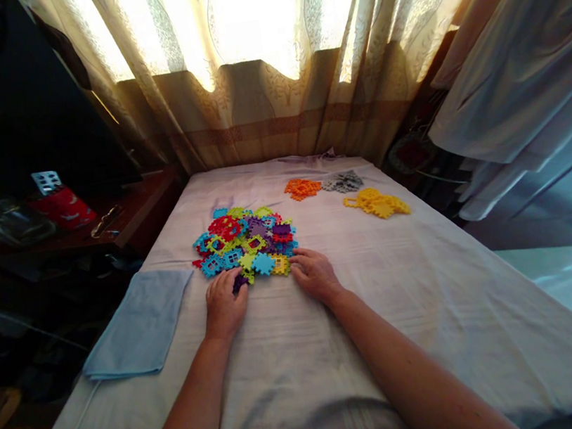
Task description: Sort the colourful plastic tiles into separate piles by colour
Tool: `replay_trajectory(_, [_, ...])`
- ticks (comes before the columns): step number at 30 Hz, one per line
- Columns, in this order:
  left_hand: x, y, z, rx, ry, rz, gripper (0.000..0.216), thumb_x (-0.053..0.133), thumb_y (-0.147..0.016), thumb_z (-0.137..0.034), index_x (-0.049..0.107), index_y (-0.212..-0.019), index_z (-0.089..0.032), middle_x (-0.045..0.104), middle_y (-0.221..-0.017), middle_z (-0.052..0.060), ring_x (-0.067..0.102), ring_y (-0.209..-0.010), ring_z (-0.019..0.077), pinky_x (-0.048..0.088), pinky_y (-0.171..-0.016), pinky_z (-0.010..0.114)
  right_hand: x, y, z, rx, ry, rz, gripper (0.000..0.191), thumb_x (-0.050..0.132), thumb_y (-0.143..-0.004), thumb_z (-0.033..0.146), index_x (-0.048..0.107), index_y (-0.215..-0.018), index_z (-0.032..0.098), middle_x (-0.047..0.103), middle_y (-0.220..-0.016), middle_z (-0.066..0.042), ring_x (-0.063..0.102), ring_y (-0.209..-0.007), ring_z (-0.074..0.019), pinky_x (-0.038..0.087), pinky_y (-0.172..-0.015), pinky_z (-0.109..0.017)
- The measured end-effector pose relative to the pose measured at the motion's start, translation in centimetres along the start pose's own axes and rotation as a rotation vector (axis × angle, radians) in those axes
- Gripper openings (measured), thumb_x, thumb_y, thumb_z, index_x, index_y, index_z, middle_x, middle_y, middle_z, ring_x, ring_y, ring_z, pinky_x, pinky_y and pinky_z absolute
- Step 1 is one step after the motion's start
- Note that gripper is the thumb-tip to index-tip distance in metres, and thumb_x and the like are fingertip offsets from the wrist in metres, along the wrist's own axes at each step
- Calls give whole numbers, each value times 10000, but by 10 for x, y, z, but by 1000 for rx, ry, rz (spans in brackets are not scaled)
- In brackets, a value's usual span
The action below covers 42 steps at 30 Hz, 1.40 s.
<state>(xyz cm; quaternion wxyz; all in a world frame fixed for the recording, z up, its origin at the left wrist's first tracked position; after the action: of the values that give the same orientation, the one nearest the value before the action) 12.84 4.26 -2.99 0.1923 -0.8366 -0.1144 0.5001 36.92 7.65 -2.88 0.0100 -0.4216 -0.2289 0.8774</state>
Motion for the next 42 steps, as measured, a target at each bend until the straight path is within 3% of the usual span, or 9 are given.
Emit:
replay_trajectory(13, [1, 0, 1, -15, 15, 19, 373, 531, -822, -295, 646, -1167, -216, 684, -1204, 79, 581, -1184, 275, 419, -1069, 465, 6, 2, -8, -7, 3, -64, 251, 619, -807, 207, 746, -1021, 240, 682, -1233, -85, 641, -1126, -229, 496, -1018, -409])
replay_trajectory(42, [-4, 0, -3, -39, 19, 31, 370, 524, -812, -275, 650, -1157, -236, 687, -1200, 64, 577, -1191, 257, 410, -1077, 445, 2, 1, -4, 3, 7, 7, 226, 616, -823, 222, 751, -1004, 229, 672, -1243, -102, 627, -1154, -248, 473, -1042, -430])
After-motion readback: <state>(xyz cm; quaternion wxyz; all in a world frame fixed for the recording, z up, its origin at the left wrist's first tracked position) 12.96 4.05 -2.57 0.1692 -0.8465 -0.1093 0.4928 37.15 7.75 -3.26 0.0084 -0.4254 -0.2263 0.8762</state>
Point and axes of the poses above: each hand's wrist, its own y-axis away from the middle knuckle, its own x-axis out of the palm, z = x × y, the point moved 1 cm from there along -y, towards the middle knuckle
